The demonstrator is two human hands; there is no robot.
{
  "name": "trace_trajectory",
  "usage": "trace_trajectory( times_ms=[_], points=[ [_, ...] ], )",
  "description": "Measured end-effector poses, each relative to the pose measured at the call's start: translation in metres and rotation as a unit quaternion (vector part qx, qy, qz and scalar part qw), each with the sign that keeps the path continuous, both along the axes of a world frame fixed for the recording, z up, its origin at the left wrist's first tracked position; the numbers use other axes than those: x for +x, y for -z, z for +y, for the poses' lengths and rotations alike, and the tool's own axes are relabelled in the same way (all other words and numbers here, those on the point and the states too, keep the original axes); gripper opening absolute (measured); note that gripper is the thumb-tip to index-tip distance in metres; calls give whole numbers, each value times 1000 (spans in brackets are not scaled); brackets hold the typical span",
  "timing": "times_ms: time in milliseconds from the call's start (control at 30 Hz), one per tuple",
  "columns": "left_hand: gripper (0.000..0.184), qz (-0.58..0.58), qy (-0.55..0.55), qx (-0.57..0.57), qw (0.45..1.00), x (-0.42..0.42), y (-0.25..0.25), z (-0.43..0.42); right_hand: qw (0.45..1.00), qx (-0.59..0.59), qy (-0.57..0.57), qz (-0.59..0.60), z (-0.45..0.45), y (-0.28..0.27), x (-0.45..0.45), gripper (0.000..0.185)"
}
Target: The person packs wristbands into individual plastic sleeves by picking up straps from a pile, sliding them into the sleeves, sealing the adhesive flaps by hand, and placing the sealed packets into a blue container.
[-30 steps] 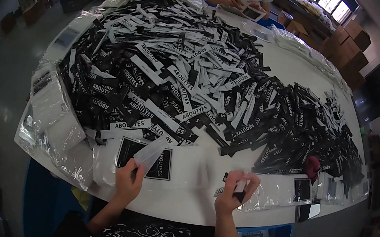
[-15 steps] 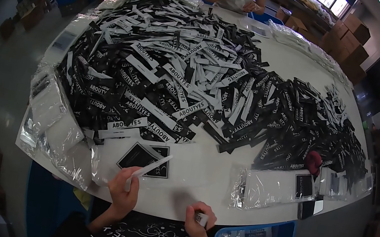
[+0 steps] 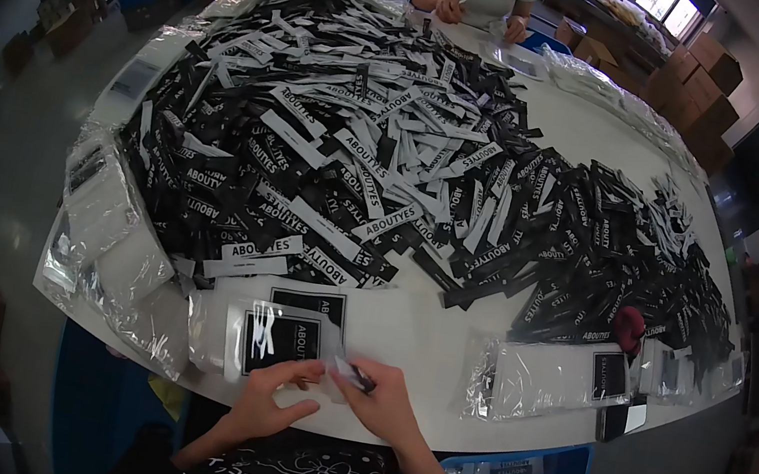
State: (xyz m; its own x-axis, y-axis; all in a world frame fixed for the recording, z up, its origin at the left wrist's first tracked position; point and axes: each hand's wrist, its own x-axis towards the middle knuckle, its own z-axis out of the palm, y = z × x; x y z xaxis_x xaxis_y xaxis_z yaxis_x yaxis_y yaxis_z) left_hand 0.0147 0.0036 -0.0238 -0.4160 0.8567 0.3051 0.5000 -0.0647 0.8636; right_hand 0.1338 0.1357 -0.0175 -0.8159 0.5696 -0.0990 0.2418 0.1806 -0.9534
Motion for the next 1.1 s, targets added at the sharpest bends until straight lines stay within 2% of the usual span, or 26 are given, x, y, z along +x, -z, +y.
trace_trajectory(
  times_ms=[67, 100, 133, 200, 233, 267, 300, 333, 367, 433, 500, 567, 600, 633, 700, 733, 767, 800, 833, 867, 900, 933, 967, 1033, 1067, 1100],
  points=[
    [22, -188, -10, -81, 979, -1, 0, -4, 986, 116, -68, 100, -13, 4, -5, 12],
    [22, -117, -25, -31, 992, 0, 10, -3, 979, 129, -76, 138, -20, 7, -10, 12],
    [22, -118, -24, -30, 992, 0, 14, -5, 979, 131, -76, 137, -18, 7, -9, 12],
    [22, -237, -33, -49, 970, -2, 16, -7, 995, -59, -70, 28, -11, 7, -5, 12],
    [22, -237, -33, -48, 970, -1, 13, -6, 995, -43, -78, 33, -7, 13, -4, 20],
    [19, -225, -53, -54, 971, 1, 6, -3, 996, -42, -77, 33, -10, 12, -6, 20],
    [16, -213, -73, -61, 972, 2, -1, -1, 989, 110, -15, 92, -18, 4, -14, 26],
    [16, -213, -72, -60, 972, 3, -5, 3, 953, 260, 46, 149, -22, -1, -19, 33],
    [15, -170, -85, -49, 981, 4, -8, 5, 938, 323, 25, 122, -25, 1, -18, 47],
    [14, -127, -97, -38, 986, 2, -10, 8, 937, 328, 2, 119, -26, 3, -17, 48],
    [15, 63, -66, -40, 995, -4, -9, 7, 941, 318, -37, 114, -27, 9, -16, 49],
    [14, 39, -74, -23, 996, -2, -1, 7, 938, 326, 12, 121, -28, 9, -15, 49],
    [12, 65, -91, -41, 993, -2, -1, 6, 933, 333, 58, 124, -27, 8, -13, 48],
    [10, 90, -108, -57, 988, 0, 0, 5, 933, 334, 57, 125, -25, 7, -12, 48],
    [12, 59, -117, -97, 987, 4, -4, 6, 948, 274, 111, 114, -21, 2, -10, 37],
    [13, 51, -214, 26, 975, 3, -16, 12, 948, 275, 113, 116, -19, -1, -10, 37],
    [15, 39, -305, 147, 940, 3, -23, 16, 970, 165, 109, 139, -18, -6, -9, 31],
    [26, 145, -234, 192, 942, -3, -11, 7, 980, 52, 102, 160, -20, -10, -7, 26],
    [26, 145, -233, 190, 943, -6, -11, -2, 981, -41, 72, 176, -24, -13, -4, 15],
    [35, 239, -140, 179, 944, -6, -15, -10, 981, -42, 73, 176, -27, -12, 1, 15],
    [43, 328, -45, 165, 929, -6, -18, -15, 976, -98, 62, 183, -29, -10, 6, 16],
    [55, 288, -23, 172, 942, -5, -22, -13, 969, -152, 51, 190, -30, -9, 11, 18],
    [55, 288, -23, 174, 941, -2, -29, -8, 957, -204, 72, 192, -32, -12, 13, 20],
    [58, 266, -15, 98, 959, 7, -42, 3, 949, -224, 104, 196, -33, -13, 17, 20],
    [63, 284, -21, 98, 953, 6, -32, 5, 939, -245, 135, 200, -33, -13, 20, 19],
    [63, 285, -21, 98, 953, 4, -32, 4, 951, -187, 153, 193, -35, -9, 23, 16]
  ],
)
